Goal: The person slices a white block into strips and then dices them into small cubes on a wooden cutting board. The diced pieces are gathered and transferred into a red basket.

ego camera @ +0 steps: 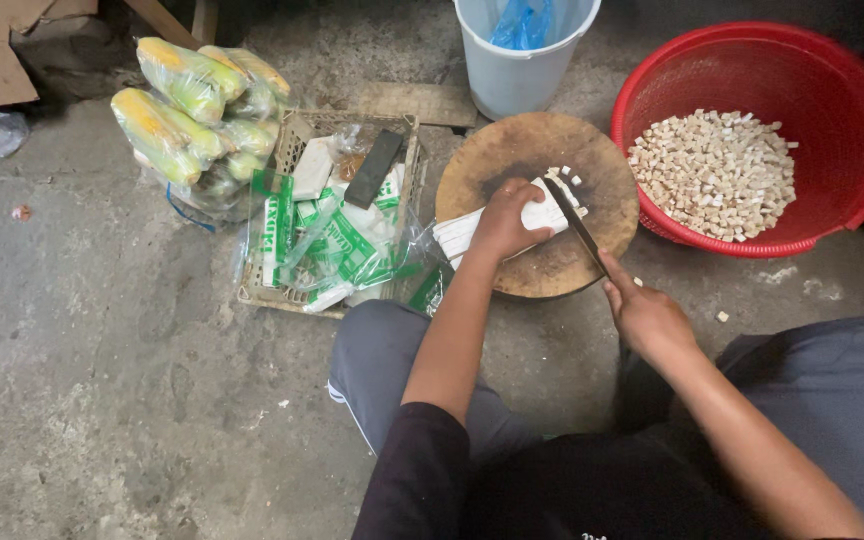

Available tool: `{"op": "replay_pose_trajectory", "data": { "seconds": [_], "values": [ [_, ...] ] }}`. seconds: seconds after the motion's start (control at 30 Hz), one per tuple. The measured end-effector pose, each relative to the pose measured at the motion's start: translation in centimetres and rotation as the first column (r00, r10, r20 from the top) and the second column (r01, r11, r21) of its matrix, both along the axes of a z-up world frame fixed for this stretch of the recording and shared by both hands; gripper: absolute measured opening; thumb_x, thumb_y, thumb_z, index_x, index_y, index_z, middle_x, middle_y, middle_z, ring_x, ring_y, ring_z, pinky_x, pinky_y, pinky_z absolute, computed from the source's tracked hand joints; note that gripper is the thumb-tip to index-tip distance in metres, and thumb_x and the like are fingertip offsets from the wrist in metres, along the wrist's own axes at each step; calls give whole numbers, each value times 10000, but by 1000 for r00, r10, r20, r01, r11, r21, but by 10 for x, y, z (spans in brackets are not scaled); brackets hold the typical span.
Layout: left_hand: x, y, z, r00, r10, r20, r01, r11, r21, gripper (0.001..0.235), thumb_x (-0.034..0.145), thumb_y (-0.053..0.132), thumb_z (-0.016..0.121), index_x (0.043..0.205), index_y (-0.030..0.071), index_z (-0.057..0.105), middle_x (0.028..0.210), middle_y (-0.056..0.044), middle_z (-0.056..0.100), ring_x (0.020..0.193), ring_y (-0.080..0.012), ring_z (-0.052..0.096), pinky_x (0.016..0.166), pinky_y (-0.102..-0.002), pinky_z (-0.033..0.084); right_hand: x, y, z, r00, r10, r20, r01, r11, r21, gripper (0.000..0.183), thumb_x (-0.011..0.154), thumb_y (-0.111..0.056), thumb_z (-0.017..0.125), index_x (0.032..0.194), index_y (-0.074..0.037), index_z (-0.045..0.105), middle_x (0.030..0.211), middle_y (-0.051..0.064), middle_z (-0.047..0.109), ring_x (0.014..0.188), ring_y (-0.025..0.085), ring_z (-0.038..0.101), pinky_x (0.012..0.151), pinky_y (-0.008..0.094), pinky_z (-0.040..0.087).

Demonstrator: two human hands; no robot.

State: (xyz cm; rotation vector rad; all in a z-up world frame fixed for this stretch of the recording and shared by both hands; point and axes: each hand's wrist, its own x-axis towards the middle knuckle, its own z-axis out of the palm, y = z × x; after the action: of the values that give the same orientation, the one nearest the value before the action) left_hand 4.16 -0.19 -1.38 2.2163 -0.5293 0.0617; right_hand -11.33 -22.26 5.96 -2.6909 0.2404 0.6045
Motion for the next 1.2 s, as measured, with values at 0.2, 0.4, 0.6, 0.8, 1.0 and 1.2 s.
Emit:
{"op": "replay_pose_trajectory", "data": {
  "seconds": [0.2, 0.4, 0.6, 0.8, 1.0, 1.2],
  "values": [
    [1, 2, 0, 1000, -13, 10, 13, 1000, -4, 564, 623, 261, 929, 1110, 147, 667, 1325, -102, 584, 1261, -338, 561, 1054, -410, 472, -13, 14, 16, 1000, 0, 9, 0, 1000, -14, 588, 1046, -474, 383, 1611, -491, 220, 1066, 281, 703, 1016, 473, 691, 919, 555, 543],
    [3, 0, -2, 1000, -3, -6, 3, 1000, 20, 546, 601, 267, 935, 1069, 145, 682, 1342, -105, 584, 1261, -349, 554, 1060, -418, 465, -11, 20, 14, 997, 36, -61, -39, 998, -58, 628, 1036, -469, 395, 1619, -494, 162, 1089, 288, 698, 1028, 463, 696, 924, 556, 544],
    [3, 1, -5, 999, -6, -48, 5, 1000, -25, 558, 611, 265, 928, 1094, 138, 679, 1338, -112, 594, 1277, -358, 554, 1076, -415, 464, 19, 32, -3, 991, 48, -122, -58, 995, -84, 651, 1044, -462, 382, 1618, -518, 80, 1165, 266, 689, 1066, 445, 690, 930, 561, 540],
    [-3, 2, 2, 999, 10, -40, -12, 998, -62, 577, 629, 272, 915, 1116, 118, 647, 1330, -106, 607, 1292, -351, 553, 1080, -420, 467, 5, 19, -14, 993, 52, -106, -56, 998, -33, 646, 1047, -451, 383, 1621, -507, 91, 1099, 283, 705, 1025, 461, 700, 918, 563, 543],
    [-5, 4, 23, 997, 20, 79, -34, 981, 189, 520, 551, 299, 978, 959, 118, 711, 1188, -90, 659, 1205, -354, 556, 1102, -596, 281, -29, 9, -8, 987, 58, -150, -70, 995, -77, 667, 1053, -464, 371, 1640, -501, 56, 1069, 278, 721, 1010, 462, 711, 927, 561, 538],
    [-8, 10, 16, 1000, -28, -8, 28, 998, 55, 513, 637, 246, 914, 1090, 132, 701, 1272, -112, 611, 1237, -347, 570, 1052, -419, 480, 17, 12, -10, 998, 57, -30, -58, 998, -38, 618, 1052, -485, 371, 1620, -529, 131, 1101, 289, 710, 1027, 490, 692, 933, 562, 538]
  ]
}}
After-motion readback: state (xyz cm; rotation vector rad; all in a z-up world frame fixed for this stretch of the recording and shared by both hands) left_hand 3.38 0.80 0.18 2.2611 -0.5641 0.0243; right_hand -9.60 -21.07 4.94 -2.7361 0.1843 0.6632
